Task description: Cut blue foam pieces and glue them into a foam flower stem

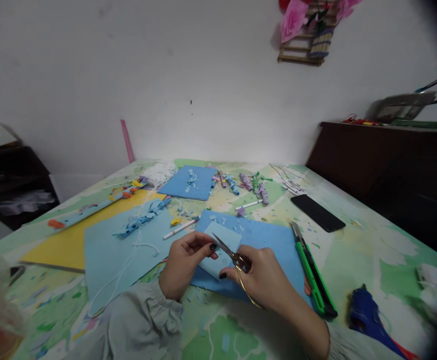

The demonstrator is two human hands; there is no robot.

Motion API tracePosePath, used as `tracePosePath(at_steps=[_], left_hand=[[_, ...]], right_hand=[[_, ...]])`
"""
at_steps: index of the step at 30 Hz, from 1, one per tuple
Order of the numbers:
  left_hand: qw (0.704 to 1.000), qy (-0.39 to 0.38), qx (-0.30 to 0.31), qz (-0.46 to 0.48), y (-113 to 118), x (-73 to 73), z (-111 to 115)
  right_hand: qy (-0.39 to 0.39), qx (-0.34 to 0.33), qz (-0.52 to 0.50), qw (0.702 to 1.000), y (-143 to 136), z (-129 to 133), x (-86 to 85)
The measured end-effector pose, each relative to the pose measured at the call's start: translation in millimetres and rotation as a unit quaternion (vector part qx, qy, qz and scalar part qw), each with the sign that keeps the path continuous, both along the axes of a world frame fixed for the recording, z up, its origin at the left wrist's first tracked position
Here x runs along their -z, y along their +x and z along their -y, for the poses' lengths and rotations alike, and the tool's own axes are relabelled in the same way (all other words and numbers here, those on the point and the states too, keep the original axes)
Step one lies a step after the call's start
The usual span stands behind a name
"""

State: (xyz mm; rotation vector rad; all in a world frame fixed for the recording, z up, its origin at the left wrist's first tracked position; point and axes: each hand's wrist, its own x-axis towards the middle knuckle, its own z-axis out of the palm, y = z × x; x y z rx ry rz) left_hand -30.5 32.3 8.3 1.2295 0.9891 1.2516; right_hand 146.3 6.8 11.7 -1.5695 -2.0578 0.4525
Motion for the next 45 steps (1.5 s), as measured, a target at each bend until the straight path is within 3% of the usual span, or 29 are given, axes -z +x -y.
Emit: tracePosePath(at_steps=[26,35,45], left_hand=[[1.000,0.011,-0.009,0.023,0.7,1.4,-0.3],[0.998,-0.017,0.038,0.054,1.7,5.3,0.8],[0.998,-0.012,0.027,0.053,0.8,4.6,1.1]], right_hand=[[-0.021,-0.003,-0.031,0.999,-1.1,-0.7,1.5],[-0.019,-0.004,-0.044,0.999,-1.0,-0.5,1.1],[-0.020,-0.001,-0.040,0.999,-0.8,-0.4,3.2]])
